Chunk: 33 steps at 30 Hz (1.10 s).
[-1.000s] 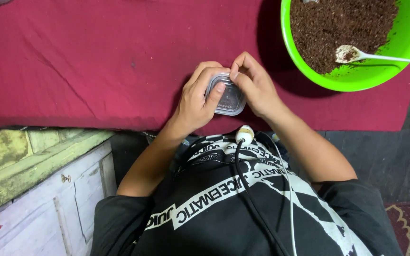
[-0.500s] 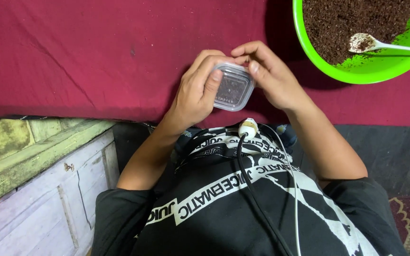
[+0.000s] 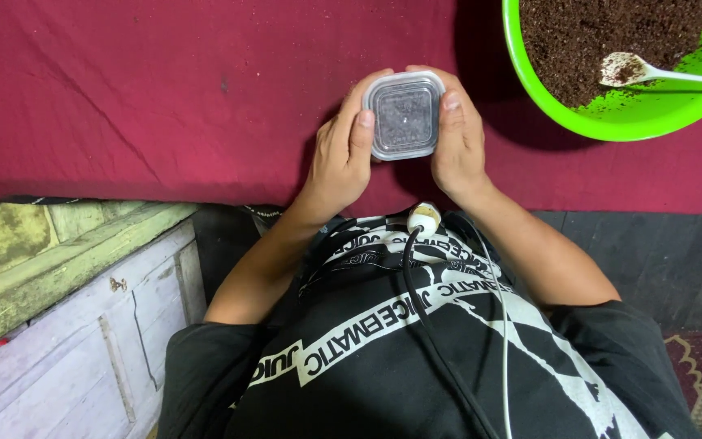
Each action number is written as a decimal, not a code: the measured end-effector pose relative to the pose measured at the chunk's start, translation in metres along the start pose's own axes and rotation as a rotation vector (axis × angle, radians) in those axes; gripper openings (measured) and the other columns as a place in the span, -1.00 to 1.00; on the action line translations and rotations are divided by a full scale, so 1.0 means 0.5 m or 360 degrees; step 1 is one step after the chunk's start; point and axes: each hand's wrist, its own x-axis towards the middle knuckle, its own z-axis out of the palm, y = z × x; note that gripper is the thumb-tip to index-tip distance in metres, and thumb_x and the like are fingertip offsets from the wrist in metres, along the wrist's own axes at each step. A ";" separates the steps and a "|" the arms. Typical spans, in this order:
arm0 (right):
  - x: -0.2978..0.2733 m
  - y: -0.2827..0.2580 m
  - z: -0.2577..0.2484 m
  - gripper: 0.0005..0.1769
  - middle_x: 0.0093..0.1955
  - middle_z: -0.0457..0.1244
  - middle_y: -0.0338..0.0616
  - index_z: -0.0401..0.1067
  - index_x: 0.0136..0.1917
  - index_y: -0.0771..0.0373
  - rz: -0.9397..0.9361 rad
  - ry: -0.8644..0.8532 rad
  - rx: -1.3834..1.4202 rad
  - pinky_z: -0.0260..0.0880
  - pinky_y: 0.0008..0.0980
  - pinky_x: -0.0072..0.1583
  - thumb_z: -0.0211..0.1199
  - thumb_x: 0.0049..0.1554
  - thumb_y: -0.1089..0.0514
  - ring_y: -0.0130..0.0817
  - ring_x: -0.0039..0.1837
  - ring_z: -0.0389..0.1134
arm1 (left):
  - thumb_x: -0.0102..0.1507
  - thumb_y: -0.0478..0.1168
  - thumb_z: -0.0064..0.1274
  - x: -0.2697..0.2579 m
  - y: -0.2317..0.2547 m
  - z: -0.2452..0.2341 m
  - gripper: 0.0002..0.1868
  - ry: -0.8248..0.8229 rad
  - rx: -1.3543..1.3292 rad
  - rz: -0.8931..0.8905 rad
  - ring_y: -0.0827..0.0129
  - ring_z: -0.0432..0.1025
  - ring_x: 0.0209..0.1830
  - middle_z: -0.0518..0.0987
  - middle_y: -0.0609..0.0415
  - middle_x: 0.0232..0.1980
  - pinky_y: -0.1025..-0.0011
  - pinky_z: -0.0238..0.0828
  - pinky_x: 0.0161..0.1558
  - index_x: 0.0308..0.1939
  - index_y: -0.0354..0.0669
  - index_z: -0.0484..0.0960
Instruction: Filling a small plastic container with soil substrate using a spoon and securing it with a lid.
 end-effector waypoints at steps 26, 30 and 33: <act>0.000 0.023 -0.031 -0.69 -0.21 0.06 -0.41 0.17 -0.02 0.04 0.0671 -0.0176 0.0384 0.11 -0.58 -0.22 0.05 0.26 -0.20 -0.61 -0.25 0.05 | 0.45 0.32 -0.25 -0.042 -0.060 -0.014 -0.14 -0.0147 -0.0197 0.0079 0.08 0.21 0.64 0.23 -0.18 0.61 0.22 0.19 0.62 0.58 -0.27 0.07; 0.022 0.009 -0.050 -0.66 -0.18 0.03 -0.43 0.21 -0.04 0.09 0.0343 -0.0380 -0.0110 0.02 -0.51 -0.09 -0.08 0.41 -0.18 -0.60 -0.15 -0.01 | 0.39 0.43 -0.30 -0.049 -0.066 -0.009 -0.08 -0.0268 -0.0099 0.0009 0.09 0.26 0.60 0.30 -0.13 0.58 0.22 0.23 0.57 0.58 -0.17 0.08; 0.020 0.014 -0.056 -0.64 -0.19 0.03 -0.43 0.24 -0.04 0.09 0.0337 -0.0356 -0.0147 0.01 -0.53 -0.11 -0.11 0.43 -0.18 -0.60 -0.17 -0.01 | 0.39 0.39 -0.25 -0.050 -0.067 -0.005 -0.07 -0.0291 -0.0131 0.0059 0.11 0.17 0.67 0.19 -0.09 0.64 0.22 0.18 0.63 0.59 -0.21 0.05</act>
